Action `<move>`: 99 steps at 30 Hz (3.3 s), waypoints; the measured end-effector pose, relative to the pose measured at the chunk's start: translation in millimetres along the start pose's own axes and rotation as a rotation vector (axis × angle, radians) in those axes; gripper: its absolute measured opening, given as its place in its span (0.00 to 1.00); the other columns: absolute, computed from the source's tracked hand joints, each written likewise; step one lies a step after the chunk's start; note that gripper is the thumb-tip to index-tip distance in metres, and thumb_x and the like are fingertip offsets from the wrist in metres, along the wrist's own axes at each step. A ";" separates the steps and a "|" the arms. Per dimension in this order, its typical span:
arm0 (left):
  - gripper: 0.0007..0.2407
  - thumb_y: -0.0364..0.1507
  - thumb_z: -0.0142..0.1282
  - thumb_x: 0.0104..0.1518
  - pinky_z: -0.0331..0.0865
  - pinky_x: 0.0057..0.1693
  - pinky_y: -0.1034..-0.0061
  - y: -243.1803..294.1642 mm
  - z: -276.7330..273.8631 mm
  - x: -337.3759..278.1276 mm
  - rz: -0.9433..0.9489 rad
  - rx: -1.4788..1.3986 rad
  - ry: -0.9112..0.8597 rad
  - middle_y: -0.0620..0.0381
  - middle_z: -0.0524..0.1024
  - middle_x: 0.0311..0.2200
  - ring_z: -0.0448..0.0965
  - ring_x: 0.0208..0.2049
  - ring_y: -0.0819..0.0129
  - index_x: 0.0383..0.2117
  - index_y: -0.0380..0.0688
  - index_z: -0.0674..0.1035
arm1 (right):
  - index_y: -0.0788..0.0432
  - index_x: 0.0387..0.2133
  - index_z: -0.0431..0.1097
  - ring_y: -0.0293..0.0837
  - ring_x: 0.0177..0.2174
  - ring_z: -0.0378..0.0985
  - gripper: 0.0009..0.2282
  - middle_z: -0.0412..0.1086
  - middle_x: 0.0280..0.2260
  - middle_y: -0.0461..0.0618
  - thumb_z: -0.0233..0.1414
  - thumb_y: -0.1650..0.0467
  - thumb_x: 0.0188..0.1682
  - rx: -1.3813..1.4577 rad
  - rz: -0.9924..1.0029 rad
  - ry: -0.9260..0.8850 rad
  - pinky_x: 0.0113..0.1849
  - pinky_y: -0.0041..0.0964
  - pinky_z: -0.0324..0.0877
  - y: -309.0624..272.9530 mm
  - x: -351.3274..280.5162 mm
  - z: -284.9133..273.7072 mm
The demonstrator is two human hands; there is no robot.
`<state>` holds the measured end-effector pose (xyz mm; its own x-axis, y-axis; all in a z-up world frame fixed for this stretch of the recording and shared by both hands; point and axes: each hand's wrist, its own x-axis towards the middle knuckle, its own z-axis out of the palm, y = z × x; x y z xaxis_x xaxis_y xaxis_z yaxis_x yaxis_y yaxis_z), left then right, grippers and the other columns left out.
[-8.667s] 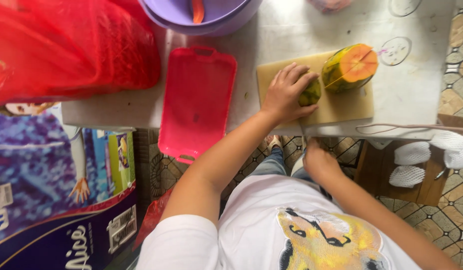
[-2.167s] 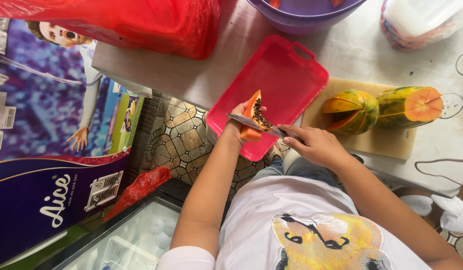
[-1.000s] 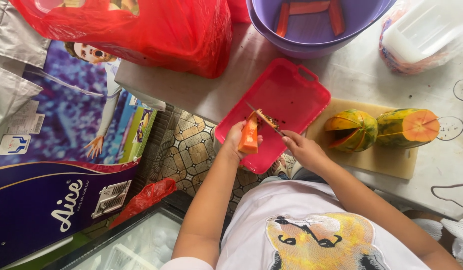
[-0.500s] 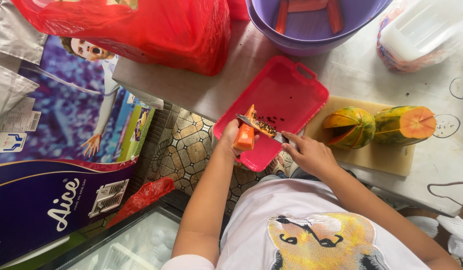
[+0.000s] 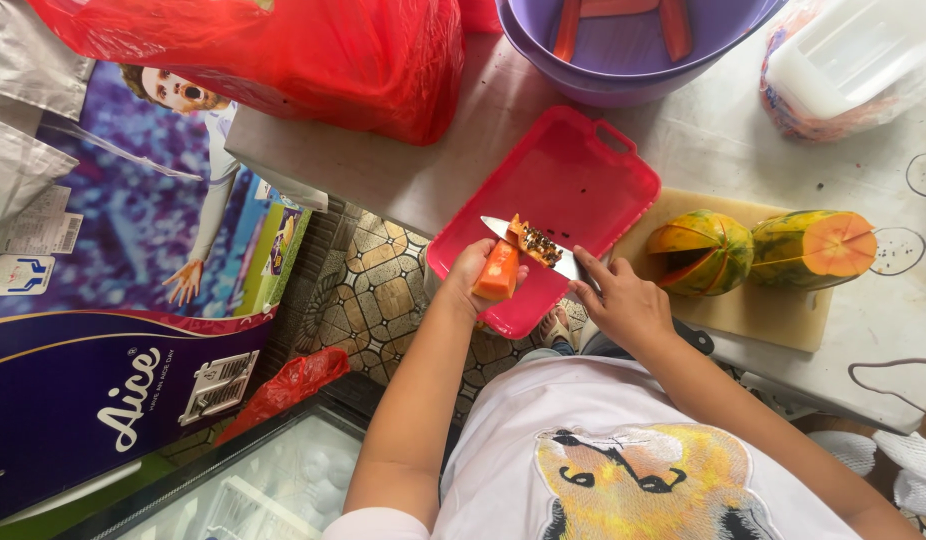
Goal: Cutting and peeling a papaya on a cutting board using a knife
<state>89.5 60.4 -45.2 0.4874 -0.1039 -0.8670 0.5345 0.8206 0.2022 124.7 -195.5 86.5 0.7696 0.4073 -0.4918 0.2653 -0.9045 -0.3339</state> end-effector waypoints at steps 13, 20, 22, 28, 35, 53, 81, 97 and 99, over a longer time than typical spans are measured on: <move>0.17 0.39 0.45 0.65 0.83 0.44 0.52 -7.7 -19.1 -3.7 0.058 -0.139 -0.179 0.46 0.81 0.47 0.86 0.35 0.45 0.51 0.41 0.76 | 0.55 0.61 0.61 0.46 0.05 0.57 0.24 0.61 0.25 0.60 0.41 0.54 0.59 1.115 0.261 -0.229 0.04 0.44 0.54 25.8 54.0 58.1; 0.21 0.44 0.48 0.67 0.83 0.41 0.52 -25.2 -13.0 -27.5 -0.028 -0.044 -0.301 0.41 0.79 0.50 0.85 0.35 0.42 0.54 0.40 0.75 | 0.56 0.59 0.60 0.43 0.02 0.55 0.19 0.56 0.21 0.56 0.40 0.59 0.60 1.255 -0.035 -0.220 0.03 0.36 0.51 14.9 54.4 35.9; 0.20 0.44 0.50 0.66 0.83 0.37 0.53 -22.1 -2.7 -33.9 -0.015 0.015 -0.288 0.41 0.79 0.48 0.85 0.32 0.42 0.54 0.42 0.74 | 0.56 0.60 0.58 0.43 0.02 0.56 0.19 0.55 0.20 0.54 0.41 0.61 0.60 1.259 -0.122 -0.217 0.03 0.34 0.52 10.5 58.4 21.3; 0.14 0.38 0.42 0.69 0.82 0.30 0.64 -16.6 16.4 -53.5 0.102 0.351 -0.336 0.41 0.79 0.50 0.85 0.28 0.49 0.58 0.62 0.71 | 0.54 0.61 0.62 0.41 0.02 0.58 0.19 0.54 0.17 0.50 0.44 0.65 0.57 1.277 -0.251 -0.270 0.04 0.30 0.51 6.8 52.7 4.8; 0.16 0.37 0.45 0.68 0.82 0.29 0.63 -15.3 23.0 -66.0 0.084 0.423 -0.377 0.37 0.79 0.48 0.86 0.27 0.50 0.61 0.58 0.71 | 0.54 0.57 0.68 0.41 0.03 0.58 0.17 0.54 0.18 0.50 0.46 0.64 0.56 1.380 -0.209 -0.408 0.05 0.30 0.54 10.1 32.3 -13.5; 0.26 0.42 0.73 0.46 0.83 0.43 0.62 -30.2 70.1 32.1 0.095 -0.506 0.005 0.44 0.78 0.35 0.82 0.35 0.53 0.39 0.42 0.66 | 0.29 0.61 0.65 0.64 0.31 0.78 0.23 0.71 0.34 0.49 0.50 0.52 0.50 0.461 -0.430 0.184 0.35 0.57 0.72 -10.0 -24.3 -25.3; 0.14 0.39 0.61 0.49 0.76 0.38 0.77 -45.8 100.2 6.4 0.125 -0.031 0.066 0.65 0.78 0.28 0.76 0.27 0.73 0.37 0.59 0.69 | 0.25 0.59 0.62 0.69 0.36 0.78 0.21 0.74 0.39 0.47 0.48 0.51 0.50 0.354 -0.304 0.087 0.41 0.64 0.72 -1.4 -27.8 -37.8; 0.14 0.48 0.48 0.62 0.71 0.42 0.80 -49.1 95.9 -38.8 0.335 0.057 -0.177 0.54 0.78 0.33 0.78 0.33 0.71 0.45 0.58 0.71 | 0.23 0.63 0.56 0.67 0.43 0.77 0.24 0.73 0.46 0.47 0.43 0.53 0.51 0.362 -0.298 -0.034 0.46 0.64 0.71 -6.2 -16.8 -41.5; 0.14 0.47 0.42 0.66 0.74 0.40 0.77 -50.4 89.8 -32.1 0.371 0.038 -0.198 0.48 0.81 0.33 0.81 0.31 0.67 0.45 0.55 0.74 | 0.22 0.62 0.57 0.64 0.50 0.73 0.23 0.72 0.53 0.43 0.43 0.53 0.51 0.401 -0.242 -0.100 0.51 0.62 0.68 -7.6 -13.0 -41.2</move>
<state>108.9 -28.1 13.3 0.7733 0.0859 -0.6282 0.3205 0.8019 0.5042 136.6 -199.0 128.5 0.6484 0.6284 -0.4298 0.1696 -0.6697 -0.7230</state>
